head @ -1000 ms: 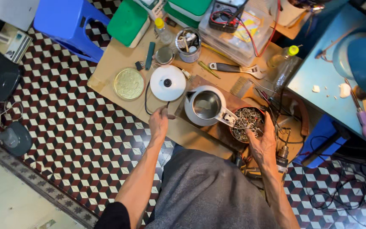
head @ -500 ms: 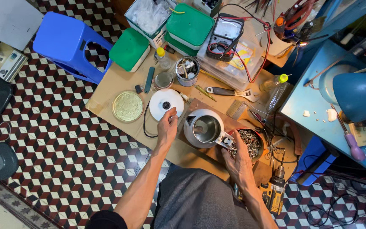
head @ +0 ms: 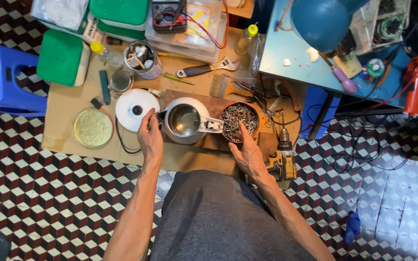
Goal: The person disassembles a white electric kettle, removes and replaces screws, and uses a power drill to fasten components. They handle the kettle body, lid, and internal parts while working at a cluttered workbench.
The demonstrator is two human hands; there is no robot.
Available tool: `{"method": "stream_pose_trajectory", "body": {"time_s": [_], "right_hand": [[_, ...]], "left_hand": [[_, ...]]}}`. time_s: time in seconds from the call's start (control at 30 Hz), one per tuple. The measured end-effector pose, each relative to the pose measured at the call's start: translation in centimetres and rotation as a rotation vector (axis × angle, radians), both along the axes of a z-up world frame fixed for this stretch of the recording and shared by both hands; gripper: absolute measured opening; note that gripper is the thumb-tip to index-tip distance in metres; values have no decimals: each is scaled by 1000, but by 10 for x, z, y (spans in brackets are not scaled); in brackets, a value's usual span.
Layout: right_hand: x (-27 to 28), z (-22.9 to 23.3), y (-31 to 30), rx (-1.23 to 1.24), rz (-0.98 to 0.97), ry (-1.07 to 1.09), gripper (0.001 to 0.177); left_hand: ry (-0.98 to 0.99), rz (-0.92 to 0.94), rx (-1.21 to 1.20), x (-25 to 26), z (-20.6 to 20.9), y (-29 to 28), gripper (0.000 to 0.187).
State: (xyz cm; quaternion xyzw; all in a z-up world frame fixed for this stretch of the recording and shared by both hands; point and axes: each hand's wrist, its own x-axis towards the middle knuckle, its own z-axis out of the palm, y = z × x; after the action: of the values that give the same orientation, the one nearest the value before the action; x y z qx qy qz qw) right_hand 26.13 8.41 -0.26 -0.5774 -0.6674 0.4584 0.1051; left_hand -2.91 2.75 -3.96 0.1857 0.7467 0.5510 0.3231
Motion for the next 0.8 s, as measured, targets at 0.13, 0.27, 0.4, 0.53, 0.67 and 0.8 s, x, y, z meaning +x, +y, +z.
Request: {"method": "stream_pose_trajectory", "body": {"time_s": [0.13, 0.27, 0.4, 0.53, 0.67, 0.8], "right_hand": [[39, -12, 0, -7, -109, 1, 71], [87, -33, 24, 56, -308, 13, 55], [138, -71, 79, 145, -503, 4, 46], [180, -123, 138, 264, -489, -181, 47], [201, -169, 176, 274, -384, -344, 56], [200, -190, 197, 121, -341, -427, 49]], "left_hand": [[139, 27, 93, 16, 23, -1, 42], [539, -11, 77, 36, 62, 3, 38], [665, -104, 118, 68, 94, 6, 33], [620, -164, 84, 110, 111, -3, 32], [468, -135, -6, 148, 116, -30, 34], [327, 0, -133, 172, 110, -55, 35]]}}
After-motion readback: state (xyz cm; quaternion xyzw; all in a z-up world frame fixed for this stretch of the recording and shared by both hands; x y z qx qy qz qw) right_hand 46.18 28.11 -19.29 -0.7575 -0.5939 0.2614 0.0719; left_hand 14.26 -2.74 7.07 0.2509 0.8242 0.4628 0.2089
